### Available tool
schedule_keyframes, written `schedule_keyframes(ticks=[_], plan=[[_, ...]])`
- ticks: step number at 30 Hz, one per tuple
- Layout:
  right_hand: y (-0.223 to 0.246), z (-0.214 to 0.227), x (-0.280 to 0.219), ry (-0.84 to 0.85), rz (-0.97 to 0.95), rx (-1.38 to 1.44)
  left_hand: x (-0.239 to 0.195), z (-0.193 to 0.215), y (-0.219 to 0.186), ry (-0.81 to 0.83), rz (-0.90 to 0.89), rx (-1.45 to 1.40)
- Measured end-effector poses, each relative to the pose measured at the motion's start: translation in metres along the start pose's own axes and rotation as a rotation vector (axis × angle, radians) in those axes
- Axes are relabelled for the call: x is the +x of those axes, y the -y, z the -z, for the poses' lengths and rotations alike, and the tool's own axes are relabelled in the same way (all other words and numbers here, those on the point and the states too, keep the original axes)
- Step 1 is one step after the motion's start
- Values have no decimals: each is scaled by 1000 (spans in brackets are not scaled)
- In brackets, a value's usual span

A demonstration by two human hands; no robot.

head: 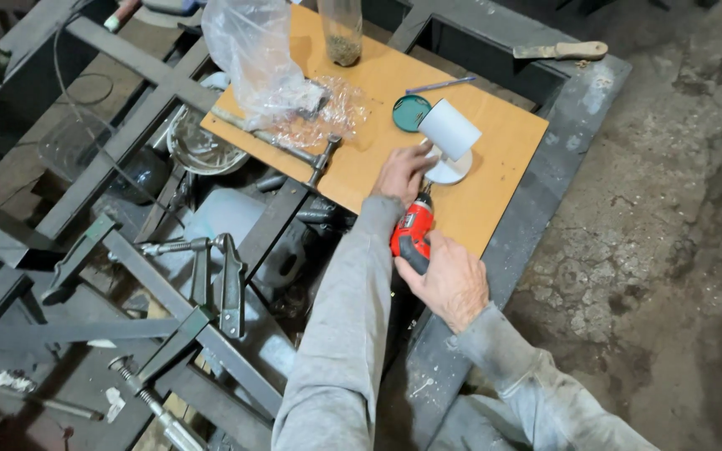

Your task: Assembling a lighting fixture onto a wooden board using a power drill and other hand tools.

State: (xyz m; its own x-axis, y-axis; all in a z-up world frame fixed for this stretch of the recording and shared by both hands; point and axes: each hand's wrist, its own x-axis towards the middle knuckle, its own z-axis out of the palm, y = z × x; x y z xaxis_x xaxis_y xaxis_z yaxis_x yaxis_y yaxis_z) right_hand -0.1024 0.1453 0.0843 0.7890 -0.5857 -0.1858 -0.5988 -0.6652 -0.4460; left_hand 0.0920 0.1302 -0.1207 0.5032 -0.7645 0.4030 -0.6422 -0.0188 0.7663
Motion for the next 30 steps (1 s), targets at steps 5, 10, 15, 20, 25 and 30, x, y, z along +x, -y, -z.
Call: schedule_keyframes(ticks=[5,10,15,20,25,30], plan=[[-4,-3,2,56,-39,13,-7,1,2,105,68,-63],[-4,-6,3,35,-8,-28,0,17,-11,192,-4,18],[-1,-8,5,0,30,4,-8,13,0,221,15,124],[3,-2,8,50,-4,-13,-7,15,-4,233,49,90],[3,-1,9,74,-6,-33,-7,16,-6,232,40,66],[4,1,9,91,-28,-34,-8,14,-3,235,18,94]])
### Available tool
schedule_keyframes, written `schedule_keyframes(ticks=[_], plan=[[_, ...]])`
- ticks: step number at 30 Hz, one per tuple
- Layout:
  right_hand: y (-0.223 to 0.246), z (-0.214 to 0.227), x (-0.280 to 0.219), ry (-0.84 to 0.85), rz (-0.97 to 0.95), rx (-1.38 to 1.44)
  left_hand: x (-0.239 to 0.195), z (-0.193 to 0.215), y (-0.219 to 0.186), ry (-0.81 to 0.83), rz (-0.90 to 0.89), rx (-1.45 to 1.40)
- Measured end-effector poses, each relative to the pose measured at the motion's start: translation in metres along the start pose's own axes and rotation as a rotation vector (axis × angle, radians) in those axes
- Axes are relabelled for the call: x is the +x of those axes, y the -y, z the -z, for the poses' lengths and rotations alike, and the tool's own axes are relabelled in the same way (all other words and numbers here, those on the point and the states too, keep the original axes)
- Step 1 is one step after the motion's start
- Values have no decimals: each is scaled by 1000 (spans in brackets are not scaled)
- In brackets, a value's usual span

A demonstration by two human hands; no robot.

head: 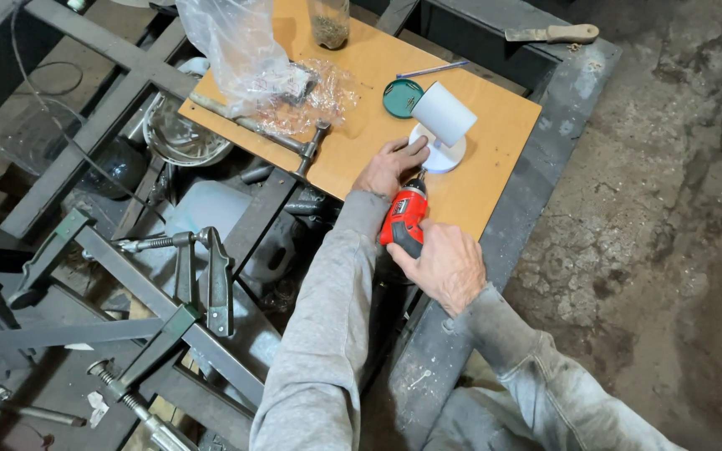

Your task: Assembling a lighting fixture onto a wooden board using a power drill and other hand tools.

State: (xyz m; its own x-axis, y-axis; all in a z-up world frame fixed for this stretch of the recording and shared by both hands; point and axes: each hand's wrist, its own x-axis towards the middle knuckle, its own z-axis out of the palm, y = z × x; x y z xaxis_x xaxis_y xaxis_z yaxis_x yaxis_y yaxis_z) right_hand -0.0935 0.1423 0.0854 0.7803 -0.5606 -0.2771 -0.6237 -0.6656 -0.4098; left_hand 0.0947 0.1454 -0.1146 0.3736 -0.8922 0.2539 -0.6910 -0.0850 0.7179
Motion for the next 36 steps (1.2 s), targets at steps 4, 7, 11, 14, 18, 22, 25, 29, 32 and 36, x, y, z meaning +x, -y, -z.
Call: schedule_keyframes(ticks=[4,7,11,14,18,22,25,29,32,36], plan=[[0,0,0,-10,15,-9,1,8,-9,14,22,-18],[-1,1,0,1,4,-10,2,9,-10,38,23,13],[-3,1,0,0,2,1,0,6,-9,14,41,20],[-4,1,1,9,3,2,0,11,-14,25,62,38],[-5,1,1,-1,15,-7,-1,7,-10,10,17,50],[-3,1,1,13,3,-5,-2,3,-7,-9,41,4],[-3,2,1,-3,7,1,0,2,-5,6,24,53],[-9,-3,-4,6,17,4,0,3,-4,-4,5,27],[-15,1,-16,-38,82,-17,-2,-9,19,-104,-51,-5],[-17,28,-46,48,66,55,-23,7,14,-176,84,-284]])
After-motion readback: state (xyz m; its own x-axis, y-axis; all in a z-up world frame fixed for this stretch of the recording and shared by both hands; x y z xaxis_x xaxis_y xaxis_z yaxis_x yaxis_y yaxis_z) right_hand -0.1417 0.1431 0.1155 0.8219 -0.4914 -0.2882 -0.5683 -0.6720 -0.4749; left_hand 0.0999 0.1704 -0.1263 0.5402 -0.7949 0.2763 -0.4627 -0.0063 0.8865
